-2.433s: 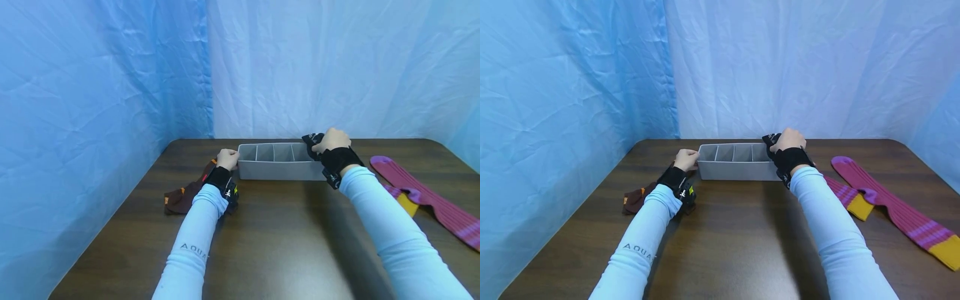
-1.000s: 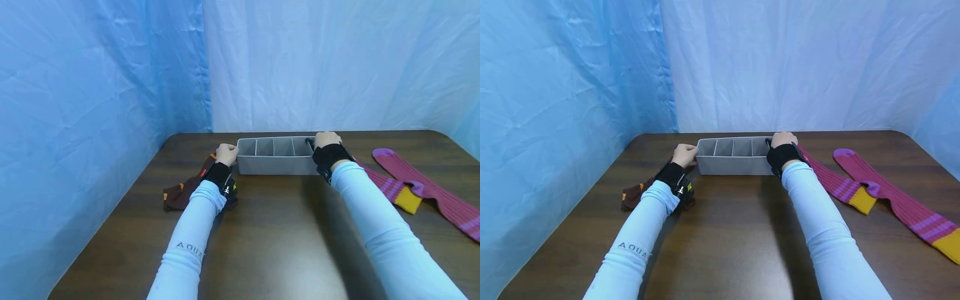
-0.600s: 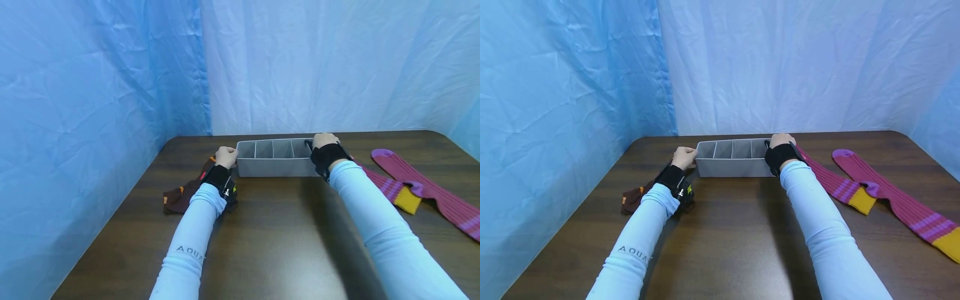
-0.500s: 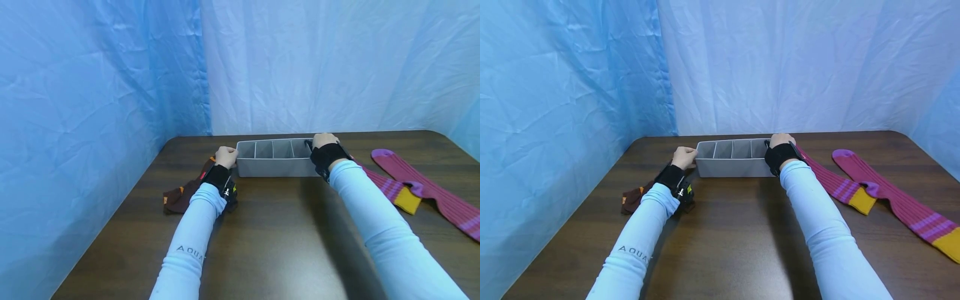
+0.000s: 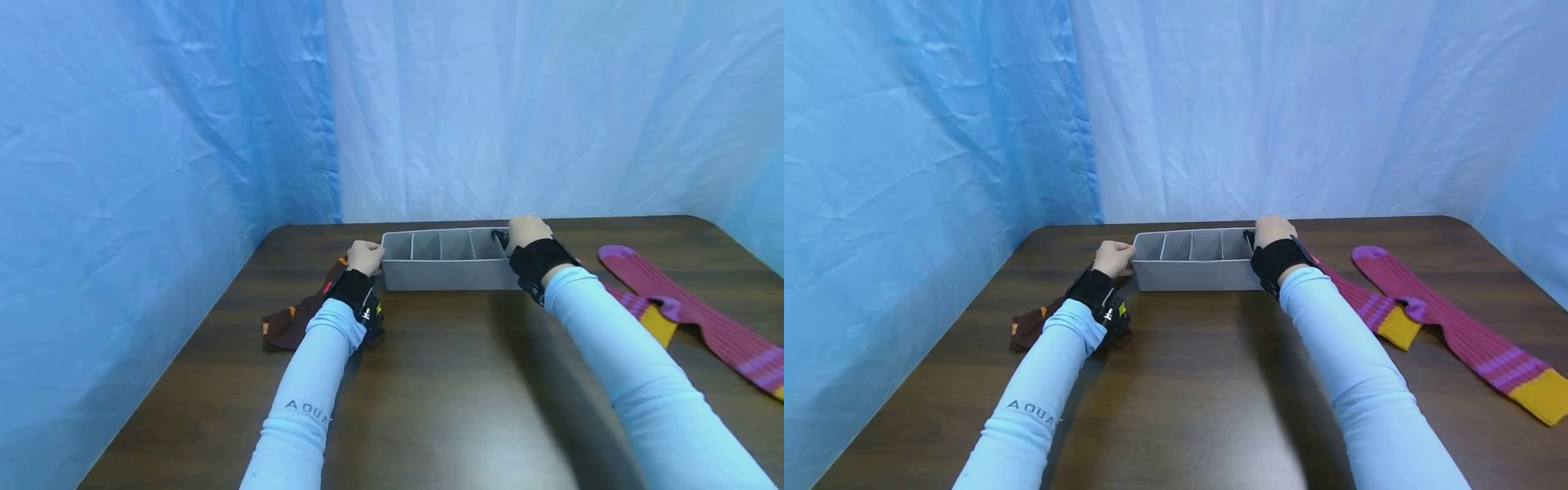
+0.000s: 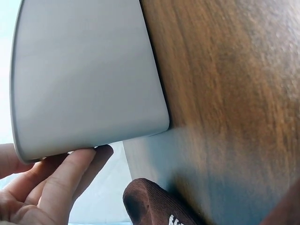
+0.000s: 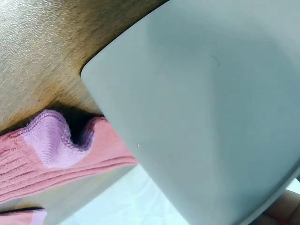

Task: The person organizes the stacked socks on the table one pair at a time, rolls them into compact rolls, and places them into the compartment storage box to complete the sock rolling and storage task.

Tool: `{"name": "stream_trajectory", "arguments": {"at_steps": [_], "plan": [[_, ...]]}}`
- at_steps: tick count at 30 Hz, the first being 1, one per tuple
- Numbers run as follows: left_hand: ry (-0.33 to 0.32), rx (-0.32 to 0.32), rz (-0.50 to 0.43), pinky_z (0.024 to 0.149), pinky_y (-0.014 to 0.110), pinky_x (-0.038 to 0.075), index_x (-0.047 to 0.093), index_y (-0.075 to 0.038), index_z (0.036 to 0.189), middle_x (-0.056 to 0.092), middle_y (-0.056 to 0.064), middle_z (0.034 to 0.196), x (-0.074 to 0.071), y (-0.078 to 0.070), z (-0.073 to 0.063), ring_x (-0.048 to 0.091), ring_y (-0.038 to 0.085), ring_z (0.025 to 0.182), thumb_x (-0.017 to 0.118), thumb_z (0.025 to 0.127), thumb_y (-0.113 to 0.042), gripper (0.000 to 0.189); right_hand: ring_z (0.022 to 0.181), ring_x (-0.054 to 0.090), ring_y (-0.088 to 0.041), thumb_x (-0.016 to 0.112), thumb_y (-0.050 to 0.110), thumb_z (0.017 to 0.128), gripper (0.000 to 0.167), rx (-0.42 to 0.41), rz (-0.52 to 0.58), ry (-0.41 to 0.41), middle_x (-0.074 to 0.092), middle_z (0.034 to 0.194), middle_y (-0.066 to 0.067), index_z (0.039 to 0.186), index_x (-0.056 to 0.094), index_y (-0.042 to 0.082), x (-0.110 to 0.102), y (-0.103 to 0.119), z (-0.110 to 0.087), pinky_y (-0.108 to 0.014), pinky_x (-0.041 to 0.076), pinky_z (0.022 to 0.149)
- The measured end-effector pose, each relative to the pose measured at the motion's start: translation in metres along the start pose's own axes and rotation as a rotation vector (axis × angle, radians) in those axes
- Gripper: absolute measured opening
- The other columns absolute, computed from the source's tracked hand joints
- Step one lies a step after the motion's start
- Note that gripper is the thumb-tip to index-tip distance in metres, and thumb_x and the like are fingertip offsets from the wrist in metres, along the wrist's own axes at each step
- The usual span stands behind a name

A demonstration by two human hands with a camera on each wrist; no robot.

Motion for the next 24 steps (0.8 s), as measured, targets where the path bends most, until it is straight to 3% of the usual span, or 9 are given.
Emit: {"name": "stream_trajectory", "arguments": {"at_steps": [8,10,12,14,17,19,21,24], "plan": [[0.002,-0.023,-0.019,0.073,0.031,0.049,0.060,-0.001,0.105,0.053,0.013,0.114,-0.006,-0.003,-0.002,0.057,0.025,0.095,0.045,0.085,-0.014,0.029,0.066,0.056,-0.031,0.058,0.007,0.073,0.015,0.010,0.008,-0.019,0.061,0.077,-0.022,0.078,0.060,-0.006,-0.004,0.001,0.006,-0.041,0.044,0.056],[0.005,-0.030,-0.013,0.073,0.031,0.049,0.060,-0.002,0.106,0.053,0.013,0.113,-0.004,-0.002,0.001,0.057,0.025,0.095,0.045,0.085,-0.015,0.029,0.061,0.055,-0.028,0.059,0.010,0.073,0.016,-0.001,0.034,-0.010,0.060,0.071,-0.019,0.076,0.060,-0.006,-0.004,-0.002,0.007,-0.036,0.044,0.052],[0.008,-0.032,0.016,0.073,0.030,0.049,0.060,-0.001,0.103,0.055,0.013,0.110,-0.003,-0.001,0.002,0.058,0.024,0.093,0.044,0.086,-0.017,0.029,0.050,0.049,-0.021,0.060,0.015,0.075,0.020,-0.030,0.077,-0.016,0.054,0.056,-0.012,0.065,0.057,-0.002,-0.004,-0.006,0.008,-0.030,0.039,0.045],[0.003,0.008,0.098,0.068,0.026,0.049,0.063,0.000,0.086,0.059,0.010,0.088,-0.003,-0.001,0.001,0.059,0.021,0.079,0.042,0.087,-0.018,0.028,0.053,0.053,-0.024,0.059,0.021,0.077,0.025,-0.078,0.102,-0.037,0.057,0.061,-0.014,0.072,0.060,-0.004,-0.008,-0.012,0.005,-0.031,0.042,0.050],[0.002,0.096,0.296,0.068,0.029,0.045,0.063,-0.003,0.087,0.060,0.009,0.083,-0.008,-0.007,-0.007,0.057,0.022,0.077,0.040,0.088,-0.022,0.029,0.066,0.057,-0.030,0.056,0.027,0.079,0.033,-0.153,0.106,-0.084,0.061,0.075,-0.020,0.084,0.061,-0.005,-0.018,-0.025,-0.009,-0.039,0.045,0.061],[-0.016,0.166,0.429,0.070,0.032,0.043,0.062,-0.006,0.091,0.061,0.008,0.085,-0.013,-0.014,-0.014,0.056,0.023,0.079,0.041,0.087,-0.023,0.028,0.082,0.057,-0.036,0.055,0.027,0.080,0.040,-0.183,0.074,-0.106,0.059,0.096,-0.025,0.102,0.057,-0.006,-0.026,-0.038,-0.025,-0.047,0.043,0.073],[-0.030,0.223,0.531,0.078,0.039,0.042,0.058,-0.010,0.108,0.060,0.009,0.104,-0.019,-0.022,-0.024,0.055,0.026,0.092,0.042,0.087,-0.026,0.031,0.076,0.058,-0.033,0.055,0.025,0.080,0.037,-0.191,0.049,-0.091,0.061,0.091,-0.023,0.101,0.057,-0.005,-0.028,-0.055,-0.041,-0.045,0.043,0.069],[-0.083,0.312,0.611,0.073,0.040,0.044,0.058,-0.011,0.109,0.062,0.008,0.100,-0.026,-0.032,-0.036,0.057,0.025,0.086,0.044,0.086,-0.027,0.031,0.064,0.056,-0.023,0.057,0.020,0.079,0.030,-0.180,0.015,-0.012,0.061,0.079,-0.017,0.095,0.059,-0.005,-0.020,-0.086,-0.063,-0.040,0.044,0.060]]}}
Point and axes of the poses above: each hand's wrist, its own z-axis towards the middle knuckle, its own x-axis out of the palm, y = z × x, the point moved 6 cm from there along z, towards the middle knuckle
